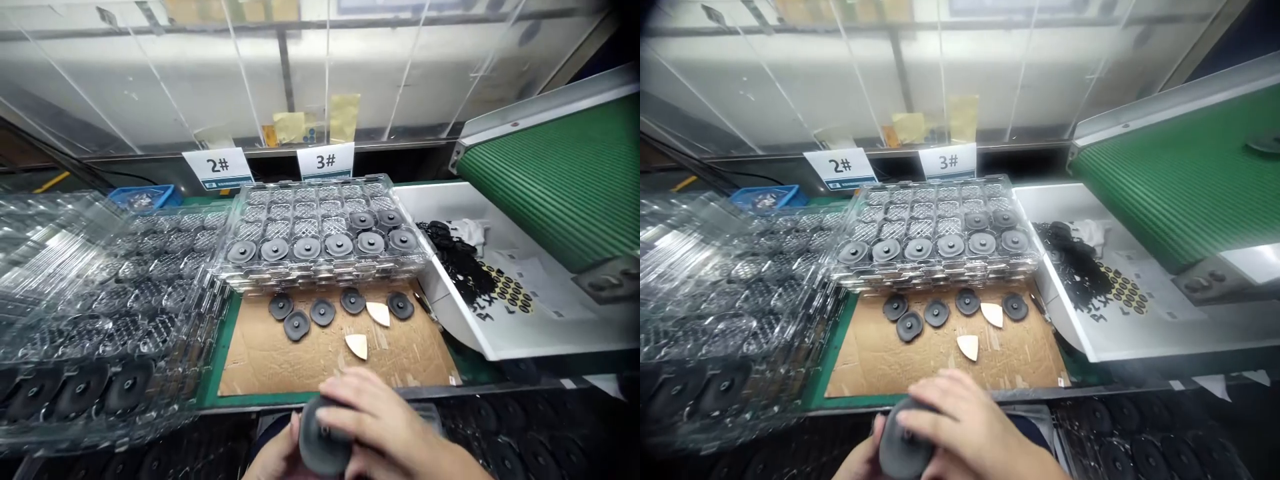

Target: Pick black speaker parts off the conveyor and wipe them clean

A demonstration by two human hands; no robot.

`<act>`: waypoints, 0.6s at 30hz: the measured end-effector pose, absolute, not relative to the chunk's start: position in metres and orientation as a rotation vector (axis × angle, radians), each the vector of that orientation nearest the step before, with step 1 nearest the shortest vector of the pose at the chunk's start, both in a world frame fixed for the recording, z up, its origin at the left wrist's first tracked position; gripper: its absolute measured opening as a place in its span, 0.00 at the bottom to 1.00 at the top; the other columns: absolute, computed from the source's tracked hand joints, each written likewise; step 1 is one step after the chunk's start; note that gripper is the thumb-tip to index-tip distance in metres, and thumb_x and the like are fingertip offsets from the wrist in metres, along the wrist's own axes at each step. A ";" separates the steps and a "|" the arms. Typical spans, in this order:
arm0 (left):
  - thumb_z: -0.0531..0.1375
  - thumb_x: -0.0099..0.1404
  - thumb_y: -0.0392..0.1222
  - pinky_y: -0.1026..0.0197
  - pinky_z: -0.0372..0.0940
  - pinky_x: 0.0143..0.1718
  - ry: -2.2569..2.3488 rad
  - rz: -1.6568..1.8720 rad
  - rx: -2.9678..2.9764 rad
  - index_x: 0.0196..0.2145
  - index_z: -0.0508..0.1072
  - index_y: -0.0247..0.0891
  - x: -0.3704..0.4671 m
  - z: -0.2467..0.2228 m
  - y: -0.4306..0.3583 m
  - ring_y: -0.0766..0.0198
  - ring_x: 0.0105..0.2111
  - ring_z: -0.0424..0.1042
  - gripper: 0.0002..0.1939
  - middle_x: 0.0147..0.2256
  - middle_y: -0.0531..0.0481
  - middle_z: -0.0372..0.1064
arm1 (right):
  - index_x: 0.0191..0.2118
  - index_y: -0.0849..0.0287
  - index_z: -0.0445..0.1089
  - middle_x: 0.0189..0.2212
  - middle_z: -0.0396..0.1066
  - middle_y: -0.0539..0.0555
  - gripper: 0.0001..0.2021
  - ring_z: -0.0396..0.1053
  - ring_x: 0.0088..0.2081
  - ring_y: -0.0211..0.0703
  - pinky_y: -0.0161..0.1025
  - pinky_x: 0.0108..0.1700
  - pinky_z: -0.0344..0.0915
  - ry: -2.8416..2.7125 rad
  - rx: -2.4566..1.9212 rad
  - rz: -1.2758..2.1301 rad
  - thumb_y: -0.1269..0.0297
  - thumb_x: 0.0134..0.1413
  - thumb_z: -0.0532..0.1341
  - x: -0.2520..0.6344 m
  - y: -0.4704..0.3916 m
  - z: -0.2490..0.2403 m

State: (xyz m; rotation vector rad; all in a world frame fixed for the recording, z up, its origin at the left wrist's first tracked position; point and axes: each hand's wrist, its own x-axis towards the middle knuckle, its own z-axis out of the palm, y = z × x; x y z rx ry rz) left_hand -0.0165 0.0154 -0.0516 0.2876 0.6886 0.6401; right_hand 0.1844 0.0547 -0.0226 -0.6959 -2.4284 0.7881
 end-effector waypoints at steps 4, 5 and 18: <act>0.62 0.53 0.50 0.52 0.57 0.52 0.582 0.945 -0.009 0.44 0.72 0.49 -0.019 -0.051 0.035 0.50 0.51 0.65 0.19 0.48 0.50 0.70 | 0.51 0.53 0.65 0.48 0.65 0.59 0.16 0.64 0.49 0.50 0.48 0.47 0.65 -2.149 -1.462 0.514 0.61 0.58 0.53 0.198 0.069 -0.081; 0.62 0.54 0.46 0.52 0.56 0.53 0.578 1.020 -0.045 0.45 0.72 0.49 -0.020 -0.049 0.041 0.49 0.52 0.63 0.19 0.49 0.50 0.70 | 0.51 0.56 0.65 0.46 0.65 0.61 0.16 0.65 0.47 0.53 0.49 0.44 0.67 -2.101 -1.558 0.488 0.61 0.58 0.53 0.200 0.072 -0.098; 0.65 0.50 0.44 0.50 0.51 0.56 0.798 1.125 -0.017 0.53 0.63 0.46 -0.017 -0.039 0.083 0.48 0.52 0.64 0.32 0.54 0.41 0.63 | 0.45 0.59 0.68 0.36 0.72 0.56 0.14 0.70 0.31 0.41 0.38 0.35 0.68 -1.946 -1.628 0.743 0.63 0.59 0.49 0.198 0.132 -0.123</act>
